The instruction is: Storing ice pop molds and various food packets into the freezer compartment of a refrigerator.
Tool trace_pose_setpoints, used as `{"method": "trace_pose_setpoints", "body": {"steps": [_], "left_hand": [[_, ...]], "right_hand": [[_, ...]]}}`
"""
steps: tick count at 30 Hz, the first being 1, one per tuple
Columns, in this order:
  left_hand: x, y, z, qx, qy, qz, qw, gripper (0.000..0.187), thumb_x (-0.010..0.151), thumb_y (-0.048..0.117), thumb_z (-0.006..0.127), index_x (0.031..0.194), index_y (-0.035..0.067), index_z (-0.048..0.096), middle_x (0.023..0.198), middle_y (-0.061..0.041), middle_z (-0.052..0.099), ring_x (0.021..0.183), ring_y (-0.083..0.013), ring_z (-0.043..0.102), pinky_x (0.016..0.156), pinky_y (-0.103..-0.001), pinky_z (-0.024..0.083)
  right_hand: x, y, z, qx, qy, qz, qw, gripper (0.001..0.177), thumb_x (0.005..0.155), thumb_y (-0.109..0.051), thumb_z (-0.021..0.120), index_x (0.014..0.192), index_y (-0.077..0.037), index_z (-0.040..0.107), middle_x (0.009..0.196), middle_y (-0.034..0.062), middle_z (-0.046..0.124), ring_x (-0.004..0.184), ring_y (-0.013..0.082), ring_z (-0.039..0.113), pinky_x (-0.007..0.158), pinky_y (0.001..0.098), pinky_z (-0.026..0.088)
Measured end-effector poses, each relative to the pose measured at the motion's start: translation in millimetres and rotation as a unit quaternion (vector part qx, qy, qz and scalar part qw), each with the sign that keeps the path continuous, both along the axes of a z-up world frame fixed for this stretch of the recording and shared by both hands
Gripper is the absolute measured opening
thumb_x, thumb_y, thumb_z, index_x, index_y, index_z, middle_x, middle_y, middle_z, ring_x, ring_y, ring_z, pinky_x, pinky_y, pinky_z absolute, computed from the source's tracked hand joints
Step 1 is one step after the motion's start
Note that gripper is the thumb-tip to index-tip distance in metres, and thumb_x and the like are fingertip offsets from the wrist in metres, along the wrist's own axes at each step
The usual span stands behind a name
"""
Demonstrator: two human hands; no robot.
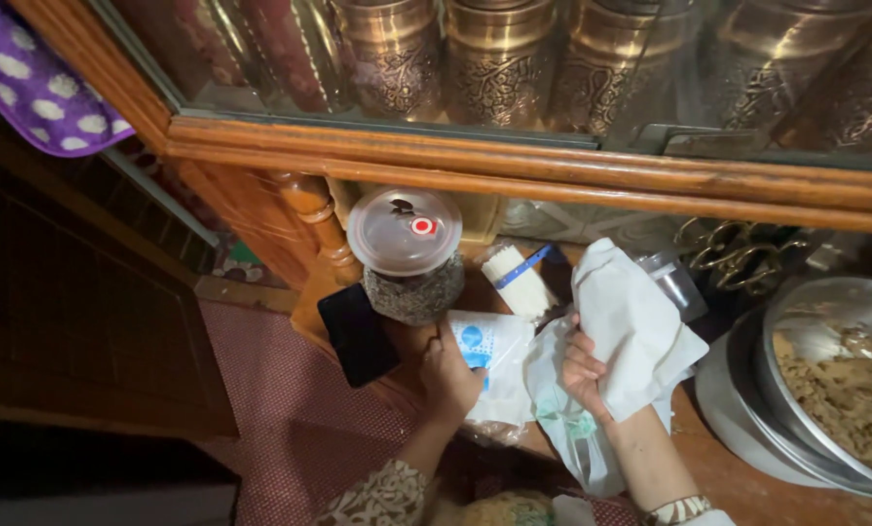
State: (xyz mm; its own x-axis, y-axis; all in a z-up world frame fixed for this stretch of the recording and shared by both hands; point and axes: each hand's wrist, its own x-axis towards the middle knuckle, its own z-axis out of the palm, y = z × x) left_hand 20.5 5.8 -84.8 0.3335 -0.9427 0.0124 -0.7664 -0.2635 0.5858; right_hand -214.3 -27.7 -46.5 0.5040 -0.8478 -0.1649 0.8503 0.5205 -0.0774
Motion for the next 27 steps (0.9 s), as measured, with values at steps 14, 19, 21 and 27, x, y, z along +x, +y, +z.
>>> {"method": "trace_pose_setpoints", "body": {"steps": [14,19,21,27], "left_hand": [[-11,12,18,-0.042,-0.078,-0.07,0.994,0.064,0.067,0.014,0.089,0.123,0.01,0.059,0.122,-0.016,0.057,0.113,-0.0413,0.057,0.094,-0.051,0.051],[2,-10,-7,0.028,0.044,-0.039,0.998,0.08,0.064,0.011,0.088,0.134,0.008,0.051,0.122,-0.021,0.061,0.111,-0.0419,0.06,0.093,-0.051,0.051],[15,-17,-37,-0.024,0.122,-0.041,0.991,0.091,0.058,0.007,0.087,0.14,0.005,0.047,0.119,-0.023,0.065,0.107,-0.042,0.063,0.091,-0.049,0.052],[49,-10,-43,0.009,0.47,-0.142,0.871,0.046,0.072,0.009,0.084,0.115,-0.001,0.074,0.104,-0.016,0.078,0.089,-0.0247,0.073,0.082,-0.037,0.06]], "right_hand": [[-6,2,-26,0.048,0.164,-0.059,0.984,0.035,0.104,-0.034,0.044,0.102,-0.003,0.061,0.066,-0.0013,0.05,0.043,0.0055,0.036,0.04,0.018,0.03],[-8,1,-34,0.026,0.163,-0.051,0.985,0.033,0.104,-0.032,0.045,0.102,-0.003,0.061,0.066,-0.0008,0.051,0.044,0.0059,0.037,0.04,0.0185,0.03],[-12,0,-36,0.021,0.162,-0.052,0.985,0.033,0.104,-0.032,0.046,0.102,-0.003,0.061,0.066,-0.0007,0.051,0.044,0.0061,0.037,0.04,0.0188,0.031],[-24,-2,-40,0.032,0.159,-0.059,0.985,0.031,0.103,-0.03,0.047,0.105,-0.003,0.061,0.07,0.0008,0.055,0.048,0.0069,0.041,0.043,0.0187,0.034]]}}
